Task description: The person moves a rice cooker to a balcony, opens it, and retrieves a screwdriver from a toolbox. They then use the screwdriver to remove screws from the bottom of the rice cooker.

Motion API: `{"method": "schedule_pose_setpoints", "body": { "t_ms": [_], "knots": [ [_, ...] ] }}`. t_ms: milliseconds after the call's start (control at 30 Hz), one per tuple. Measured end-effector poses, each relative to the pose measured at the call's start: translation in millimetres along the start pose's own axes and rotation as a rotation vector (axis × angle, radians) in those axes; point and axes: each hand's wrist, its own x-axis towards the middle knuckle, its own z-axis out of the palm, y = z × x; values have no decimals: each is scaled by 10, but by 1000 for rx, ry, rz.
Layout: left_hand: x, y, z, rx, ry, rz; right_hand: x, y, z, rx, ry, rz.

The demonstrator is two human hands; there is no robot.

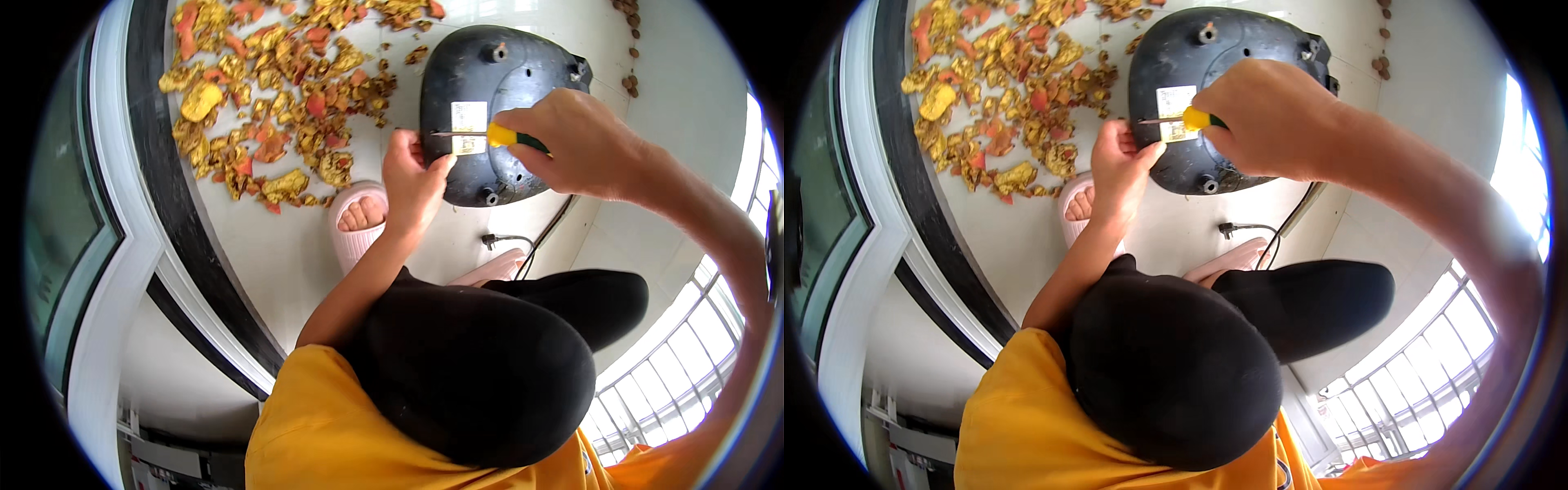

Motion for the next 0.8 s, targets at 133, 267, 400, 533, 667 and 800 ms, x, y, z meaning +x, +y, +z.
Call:
{"method": "schedule_pose_setpoints", "body": {
  "t_ms": [133, 267, 400, 533, 667, 800],
  "knots": [
    [38, 6, -105, -25, -45, 31, -272, 124, 82, 290, 151, 151],
    [10, 69, -275, 81, -67, 50, -892, 387, 372, 563, 307, 325],
    [-29, 488, -344, 279, -70, 3, -1433, 465, 776, 1040, 243, 577],
    [-6, 713, -328, 287, -11, 56, -1817, 469, 1357, 1462, 229, 526],
    [-77, 839, -252, 132, -16, -20, -1981, 429, 1932, 2041, 226, 465],
    [-264, 969, 7, 55, -5, -36, -2052, 358, 2339, 2359, 199, 175]
  ]
}}
